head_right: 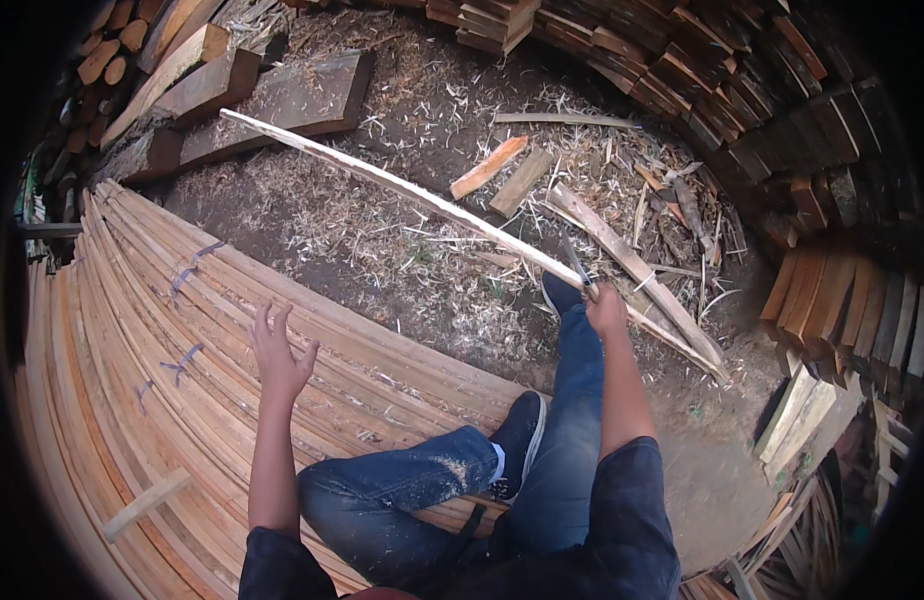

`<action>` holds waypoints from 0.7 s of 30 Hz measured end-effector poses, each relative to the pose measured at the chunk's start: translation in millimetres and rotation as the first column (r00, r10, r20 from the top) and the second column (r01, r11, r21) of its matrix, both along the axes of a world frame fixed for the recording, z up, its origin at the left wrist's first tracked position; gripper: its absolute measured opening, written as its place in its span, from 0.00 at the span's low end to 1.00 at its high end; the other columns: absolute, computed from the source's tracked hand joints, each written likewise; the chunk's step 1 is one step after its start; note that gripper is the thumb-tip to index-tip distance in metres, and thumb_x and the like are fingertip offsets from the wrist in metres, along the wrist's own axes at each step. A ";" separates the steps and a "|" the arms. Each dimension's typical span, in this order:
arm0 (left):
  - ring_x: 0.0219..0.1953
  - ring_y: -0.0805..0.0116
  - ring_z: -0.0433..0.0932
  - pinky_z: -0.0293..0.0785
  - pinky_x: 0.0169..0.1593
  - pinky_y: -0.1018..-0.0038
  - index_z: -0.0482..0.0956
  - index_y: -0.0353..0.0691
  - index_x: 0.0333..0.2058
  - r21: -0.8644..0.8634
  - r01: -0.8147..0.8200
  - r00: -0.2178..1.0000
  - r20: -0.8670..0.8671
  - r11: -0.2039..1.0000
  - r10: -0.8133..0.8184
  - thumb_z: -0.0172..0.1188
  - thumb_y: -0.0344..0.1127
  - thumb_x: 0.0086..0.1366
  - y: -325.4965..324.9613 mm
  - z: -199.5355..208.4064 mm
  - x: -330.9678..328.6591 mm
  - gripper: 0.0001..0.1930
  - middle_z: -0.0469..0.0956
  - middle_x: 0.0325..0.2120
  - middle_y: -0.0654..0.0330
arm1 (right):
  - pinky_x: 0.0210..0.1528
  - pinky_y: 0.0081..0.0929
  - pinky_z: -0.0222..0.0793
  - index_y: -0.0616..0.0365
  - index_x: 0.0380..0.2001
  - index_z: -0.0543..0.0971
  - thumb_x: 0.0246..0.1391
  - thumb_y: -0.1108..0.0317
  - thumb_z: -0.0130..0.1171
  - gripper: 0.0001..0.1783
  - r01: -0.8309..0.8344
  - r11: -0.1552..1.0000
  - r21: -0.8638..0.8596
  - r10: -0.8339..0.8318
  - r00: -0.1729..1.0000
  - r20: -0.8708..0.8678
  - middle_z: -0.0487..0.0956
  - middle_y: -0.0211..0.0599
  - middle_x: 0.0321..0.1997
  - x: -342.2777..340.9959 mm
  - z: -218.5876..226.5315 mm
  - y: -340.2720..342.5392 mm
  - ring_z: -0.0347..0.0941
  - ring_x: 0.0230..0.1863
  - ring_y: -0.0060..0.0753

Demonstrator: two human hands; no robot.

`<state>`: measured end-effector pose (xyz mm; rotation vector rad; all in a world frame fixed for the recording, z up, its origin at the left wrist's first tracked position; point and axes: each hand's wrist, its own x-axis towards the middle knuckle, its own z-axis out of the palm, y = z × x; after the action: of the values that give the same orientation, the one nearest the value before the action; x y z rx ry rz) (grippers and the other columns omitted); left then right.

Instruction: The person sits on the ground and uses a curved knife to shave and shape a long, thin piece of wood. They hold the wood with their left hand and repeatedly scrape the blade along its length to remove thin strips of wood. The person occasionally adjusts the wood's position and inspects the surface before continuing to shave it.

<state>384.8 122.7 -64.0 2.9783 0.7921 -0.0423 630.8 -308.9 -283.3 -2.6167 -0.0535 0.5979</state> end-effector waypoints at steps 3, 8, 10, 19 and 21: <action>0.64 0.44 0.48 0.39 0.64 0.46 0.64 0.40 0.53 -0.015 -0.333 0.910 -0.266 0.943 0.317 0.66 0.44 0.47 12.7 -18.6 -117.4 0.35 0.54 0.58 0.41 | 0.43 0.45 0.67 0.55 0.36 0.77 0.46 0.65 0.58 0.12 0.002 0.990 -0.138 -0.004 1.000 -0.014 0.77 0.52 0.37 35.5 -40.1 8.2 0.73 0.42 0.55; 0.66 0.43 0.43 0.37 0.64 0.47 0.60 0.39 0.57 0.142 -0.427 0.810 -0.379 0.893 0.448 0.64 0.51 0.49 2.1 -13.0 -227.7 0.40 0.47 0.62 0.42 | 0.44 0.46 0.68 0.56 0.39 0.77 0.47 0.64 0.57 0.15 -0.013 0.938 -0.345 0.017 1.000 0.006 0.77 0.52 0.39 70.0 -108.4 3.9 0.74 0.42 0.54; 0.66 0.43 0.41 0.36 0.65 0.48 0.57 0.39 0.60 0.029 -0.449 0.858 -0.265 0.893 0.440 0.64 0.53 0.48 -8.1 -21.0 -239.6 0.44 0.44 0.64 0.42 | 0.45 0.45 0.69 0.55 0.42 0.77 0.45 0.68 0.57 0.17 -0.054 0.918 -0.394 0.063 0.998 0.009 0.77 0.50 0.41 87.2 -122.5 1.2 0.74 0.43 0.52; 0.67 0.43 0.34 0.31 0.64 0.45 0.48 0.46 0.64 0.137 -0.535 0.728 -0.425 0.834 0.537 0.66 0.54 0.44 -23.7 -29.8 -213.9 0.52 0.37 0.65 0.43 | 0.44 0.46 0.70 0.47 0.49 0.74 0.46 0.69 0.52 0.23 -0.138 0.921 -0.365 0.148 0.989 0.000 0.78 0.51 0.41 190.1 -145.7 77.3 0.76 0.41 0.52; 0.67 0.44 0.34 0.31 0.64 0.46 0.48 0.46 0.64 0.161 -0.548 0.683 -0.480 0.821 0.550 0.67 0.55 0.44 -19.2 -26.6 -214.4 0.53 0.36 0.65 0.43 | 0.44 0.45 0.71 0.47 0.47 0.75 0.47 0.67 0.52 0.20 -0.191 0.918 -0.348 0.201 0.980 -0.007 0.78 0.50 0.40 201.1 -135.8 90.9 0.76 0.41 0.51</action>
<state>170.4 103.5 -90.5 2.5943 1.7148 -0.8257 831.8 -218.0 -419.1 -2.9882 -0.2429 0.6924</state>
